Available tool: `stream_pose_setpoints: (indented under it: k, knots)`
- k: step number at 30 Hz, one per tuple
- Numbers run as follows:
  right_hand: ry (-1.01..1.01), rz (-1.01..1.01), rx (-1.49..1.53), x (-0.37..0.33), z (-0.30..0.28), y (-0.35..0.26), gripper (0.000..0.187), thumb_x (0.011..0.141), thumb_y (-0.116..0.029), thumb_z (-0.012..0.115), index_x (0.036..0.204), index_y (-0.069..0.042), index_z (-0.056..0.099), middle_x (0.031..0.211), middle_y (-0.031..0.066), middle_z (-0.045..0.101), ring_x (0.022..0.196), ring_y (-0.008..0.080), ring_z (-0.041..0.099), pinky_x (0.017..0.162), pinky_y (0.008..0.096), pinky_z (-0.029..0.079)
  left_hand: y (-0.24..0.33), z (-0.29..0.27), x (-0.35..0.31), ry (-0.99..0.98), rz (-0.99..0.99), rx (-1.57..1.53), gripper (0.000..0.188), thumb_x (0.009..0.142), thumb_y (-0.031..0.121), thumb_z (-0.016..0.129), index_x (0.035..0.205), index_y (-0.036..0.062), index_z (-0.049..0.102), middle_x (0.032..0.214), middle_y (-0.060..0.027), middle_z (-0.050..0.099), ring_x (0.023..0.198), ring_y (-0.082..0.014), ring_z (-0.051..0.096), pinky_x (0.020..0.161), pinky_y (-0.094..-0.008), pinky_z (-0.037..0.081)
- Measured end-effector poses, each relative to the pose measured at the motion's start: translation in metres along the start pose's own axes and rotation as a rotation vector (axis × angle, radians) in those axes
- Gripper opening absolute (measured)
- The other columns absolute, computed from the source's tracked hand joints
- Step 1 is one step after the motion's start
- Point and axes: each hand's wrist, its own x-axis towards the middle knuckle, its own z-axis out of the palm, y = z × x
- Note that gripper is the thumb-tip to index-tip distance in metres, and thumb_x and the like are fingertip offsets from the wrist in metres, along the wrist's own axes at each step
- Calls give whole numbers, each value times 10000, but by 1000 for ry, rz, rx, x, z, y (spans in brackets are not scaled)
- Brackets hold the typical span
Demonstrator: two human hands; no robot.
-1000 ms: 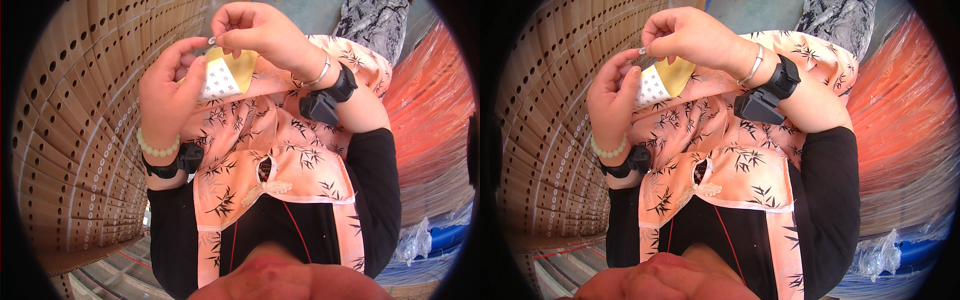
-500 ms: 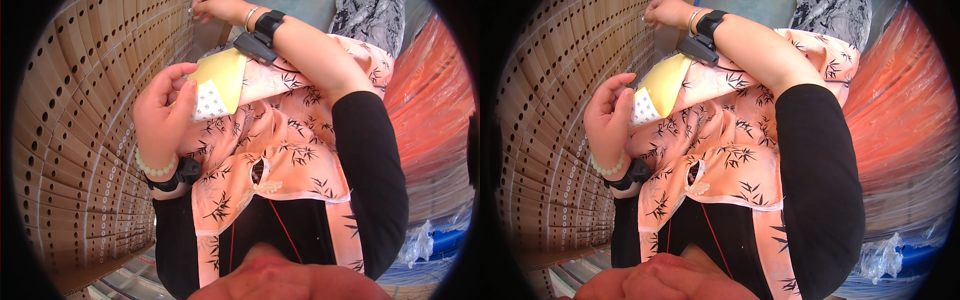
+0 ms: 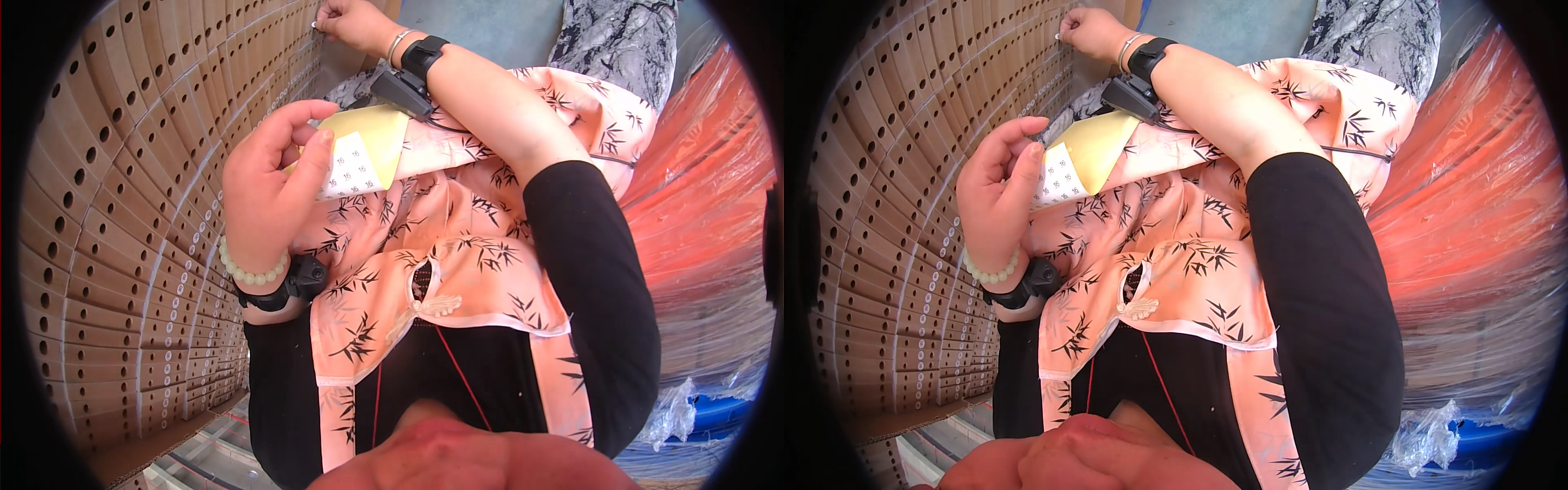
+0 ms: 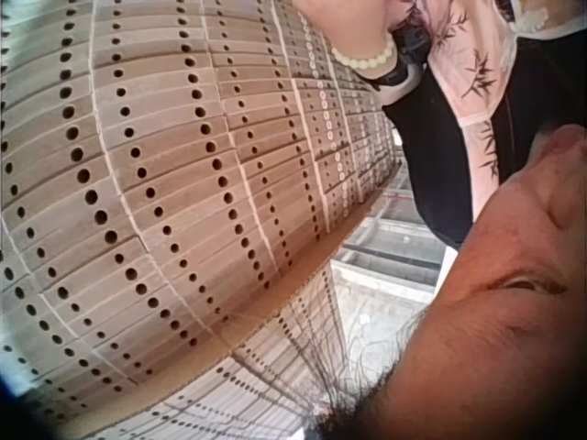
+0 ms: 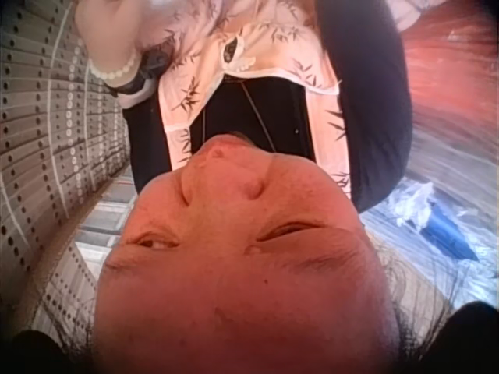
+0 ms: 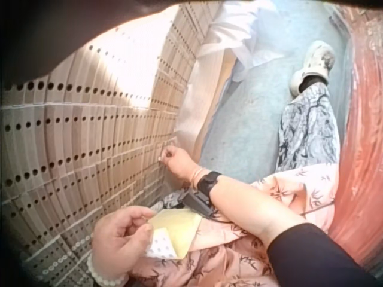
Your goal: Peel circular labels from a large sheet and apply them to small cardboard or paper slips.
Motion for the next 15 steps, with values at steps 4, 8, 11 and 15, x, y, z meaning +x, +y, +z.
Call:
stream_pose_setpoints:
  k: [4,8,11,15]
  knots:
    - [45,8,-13,2,0,-4,99,872,-120,625,854,-24,641,770,103,640,757,188,578,740,334,490,-2,-1,1,1,5,23,219,918,33,620,1131,-7,651,815,-19,638,693,-41,580,606,-204,458]
    - [47,-28,5,5,0,-2,108,874,-125,628,862,-20,648,776,111,647,762,193,586,745,337,493,0,0,3,-5,16,53,214,911,36,626,1120,2,660,794,-12,625,653,-37,546,580,-208,436]
    - [45,-28,14,3,1,-1,112,877,-126,627,865,-18,653,779,113,650,766,193,591,746,338,494,-1,0,2,-7,27,95,216,906,45,634,1117,12,664,781,-10,616,633,-38,527,563,-209,422]
    - [21,-18,-3,2,1,-5,118,877,-130,625,860,-17,653,770,121,650,753,199,593,736,347,495,-4,-1,2,-8,31,90,220,902,57,641,1118,19,667,773,-10,613,621,-37,514,548,-210,409]
